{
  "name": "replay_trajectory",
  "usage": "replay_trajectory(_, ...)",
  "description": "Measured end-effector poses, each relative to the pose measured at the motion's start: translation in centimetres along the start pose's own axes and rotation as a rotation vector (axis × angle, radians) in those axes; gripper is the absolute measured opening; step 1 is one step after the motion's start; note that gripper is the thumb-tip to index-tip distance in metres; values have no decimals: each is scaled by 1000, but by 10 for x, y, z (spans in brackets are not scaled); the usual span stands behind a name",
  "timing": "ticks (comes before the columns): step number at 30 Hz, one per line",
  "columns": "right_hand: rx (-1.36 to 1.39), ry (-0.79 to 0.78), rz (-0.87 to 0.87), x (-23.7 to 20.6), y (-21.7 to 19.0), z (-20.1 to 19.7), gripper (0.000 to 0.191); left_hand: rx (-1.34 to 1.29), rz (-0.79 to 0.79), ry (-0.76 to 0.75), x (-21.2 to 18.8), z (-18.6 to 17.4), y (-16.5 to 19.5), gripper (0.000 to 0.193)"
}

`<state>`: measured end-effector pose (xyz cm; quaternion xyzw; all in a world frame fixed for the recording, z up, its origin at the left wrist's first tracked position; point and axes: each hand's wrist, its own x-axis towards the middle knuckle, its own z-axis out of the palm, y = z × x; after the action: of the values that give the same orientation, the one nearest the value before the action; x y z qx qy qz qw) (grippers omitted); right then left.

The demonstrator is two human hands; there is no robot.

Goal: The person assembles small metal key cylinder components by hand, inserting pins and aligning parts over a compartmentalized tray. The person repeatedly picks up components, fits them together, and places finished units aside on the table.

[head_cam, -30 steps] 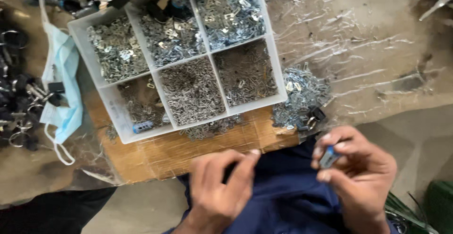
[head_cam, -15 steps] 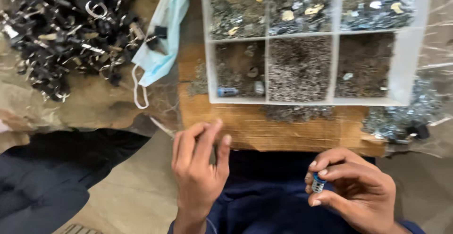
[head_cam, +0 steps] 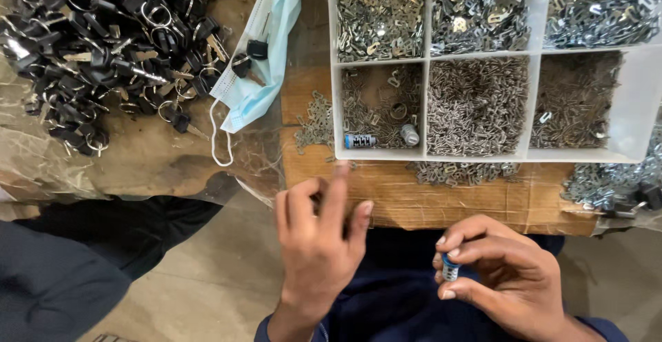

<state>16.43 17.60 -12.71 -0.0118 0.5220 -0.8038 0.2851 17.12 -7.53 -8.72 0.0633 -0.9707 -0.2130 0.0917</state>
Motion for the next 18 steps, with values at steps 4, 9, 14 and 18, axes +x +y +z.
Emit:
replay_trajectory(4,-3,-57,-73,2,-5,4,27,-154,-24,40,-7,-1,-4,38)
replay_trajectory(9,-63,-39,-61,9,-7,5,27,-71,31,-11,-9,2,-6,56)
replay_trajectory(14,-104,-76,-74,10,-8,0,26,-4,106,-138,-3,1,2,48)
replay_trajectory(18,-92,-72,-85,9,-13,-17,26,-197,299,-143,-2,8,-4,29)
